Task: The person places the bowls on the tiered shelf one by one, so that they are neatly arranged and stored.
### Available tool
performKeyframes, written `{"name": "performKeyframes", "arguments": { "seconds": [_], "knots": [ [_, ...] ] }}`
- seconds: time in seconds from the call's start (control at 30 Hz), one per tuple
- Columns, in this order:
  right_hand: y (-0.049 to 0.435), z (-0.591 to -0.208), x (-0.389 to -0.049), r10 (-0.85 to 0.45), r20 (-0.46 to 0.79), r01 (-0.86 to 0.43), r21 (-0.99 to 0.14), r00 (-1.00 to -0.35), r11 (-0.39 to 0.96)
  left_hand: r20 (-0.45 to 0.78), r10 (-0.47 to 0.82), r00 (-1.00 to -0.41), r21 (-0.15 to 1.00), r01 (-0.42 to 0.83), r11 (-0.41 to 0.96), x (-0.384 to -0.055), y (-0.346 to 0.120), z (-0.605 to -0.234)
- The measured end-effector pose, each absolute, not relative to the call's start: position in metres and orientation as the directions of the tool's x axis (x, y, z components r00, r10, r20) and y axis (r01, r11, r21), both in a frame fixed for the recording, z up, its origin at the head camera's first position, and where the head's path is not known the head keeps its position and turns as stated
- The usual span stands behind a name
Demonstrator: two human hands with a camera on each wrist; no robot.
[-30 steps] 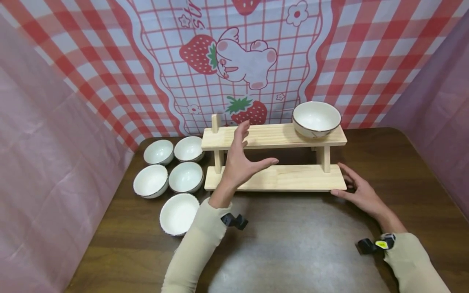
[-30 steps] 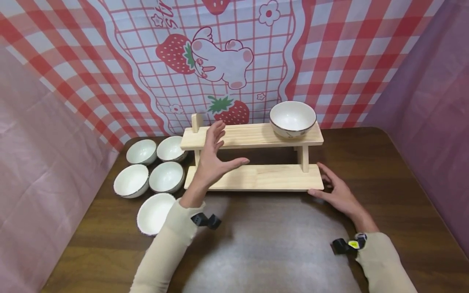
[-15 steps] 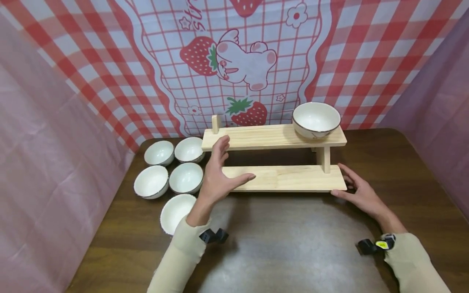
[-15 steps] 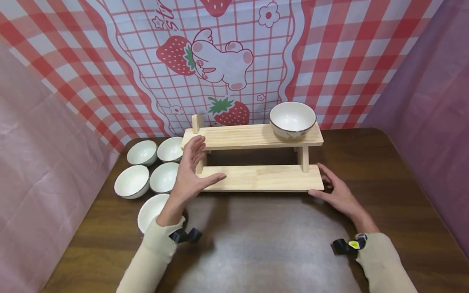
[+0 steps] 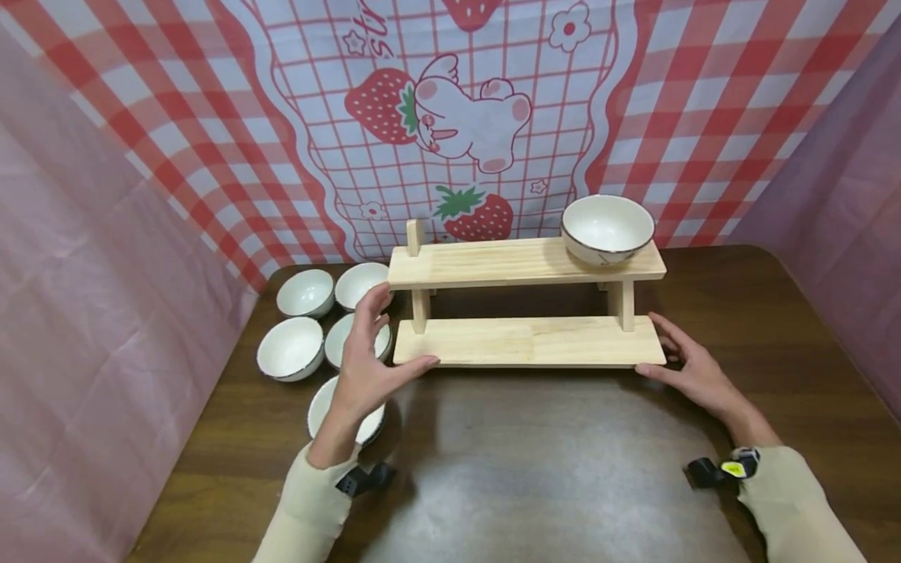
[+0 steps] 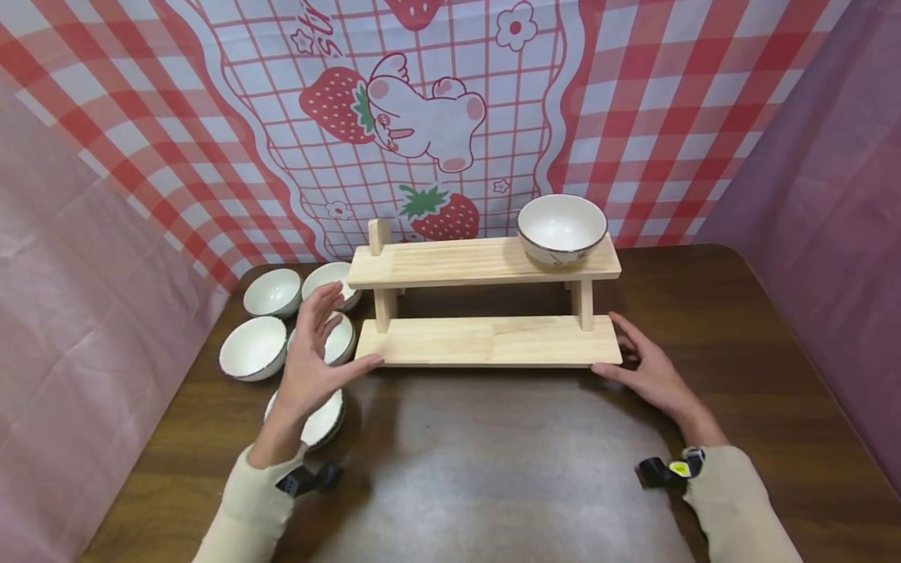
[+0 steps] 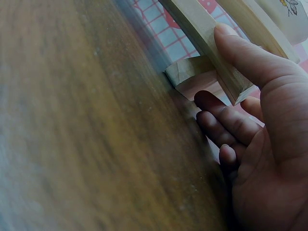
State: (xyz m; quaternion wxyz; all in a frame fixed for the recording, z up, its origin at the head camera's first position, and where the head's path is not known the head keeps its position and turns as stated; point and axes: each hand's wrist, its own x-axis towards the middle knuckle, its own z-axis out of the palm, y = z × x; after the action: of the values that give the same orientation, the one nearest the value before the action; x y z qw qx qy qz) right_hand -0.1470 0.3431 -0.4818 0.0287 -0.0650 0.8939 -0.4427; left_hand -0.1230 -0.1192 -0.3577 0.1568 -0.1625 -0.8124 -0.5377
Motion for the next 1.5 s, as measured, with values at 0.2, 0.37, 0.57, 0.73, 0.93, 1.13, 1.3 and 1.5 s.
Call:
{"name": "performKeyframes", "arguments": {
  "seconds": [0.2, 0.37, 0.57, 0.73, 0.93, 1.13, 1.3, 1.5],
  "knots": [
    [0.344, -0.483, -0.148, -0.14, 0.008, -0.091, -0.797, -0.99, 0.597, 0.439, 0.052, -0.897, 0.816, 0.422, 0.395, -0.112, -0.141, -0.362],
    [0.344, -0.483, -0.149, -0.139, 0.01, -0.092, -0.8, -0.99, 0.593, 0.421, -0.006, -0.907, 0.837, 0.386, 0.388, -0.103, -0.159, -0.368],
    [0.343, -0.484, -0.149, -0.14, 0.006, -0.089, -0.8, -0.99, 0.593, 0.457, -0.047, -0.888, 0.842, 0.414, 0.346, -0.091, -0.181, -0.376],
    [0.343, -0.486, -0.149, -0.147, 0.002, -0.091, -0.796, -0.989, 0.599, 0.489, -0.083, -0.869, 0.843, 0.445, 0.302, -0.082, -0.2, -0.384],
    [0.345, -0.485, -0.149, -0.148, 0.001, -0.092, -0.787, -0.989, 0.61, 0.441, -0.13, -0.888, 0.87, 0.388, 0.305, -0.069, -0.216, -0.393],
    [0.345, -0.485, -0.149, -0.145, -0.003, -0.088, -0.785, -0.989, 0.613, 0.387, -0.166, -0.907, 0.902, 0.335, 0.274, -0.059, -0.225, -0.404],
    [0.346, -0.485, -0.148, -0.141, -0.008, -0.081, -0.785, -0.99, 0.614, 0.328, -0.187, -0.926, 0.918, 0.265, 0.295, -0.055, -0.229, -0.415],
    [0.345, -0.485, -0.149, -0.149, 0.0, -0.091, -0.788, -0.989, 0.609, 0.24, -0.219, -0.946, 0.936, 0.166, 0.31, -0.052, -0.232, -0.427]
  ]
}}
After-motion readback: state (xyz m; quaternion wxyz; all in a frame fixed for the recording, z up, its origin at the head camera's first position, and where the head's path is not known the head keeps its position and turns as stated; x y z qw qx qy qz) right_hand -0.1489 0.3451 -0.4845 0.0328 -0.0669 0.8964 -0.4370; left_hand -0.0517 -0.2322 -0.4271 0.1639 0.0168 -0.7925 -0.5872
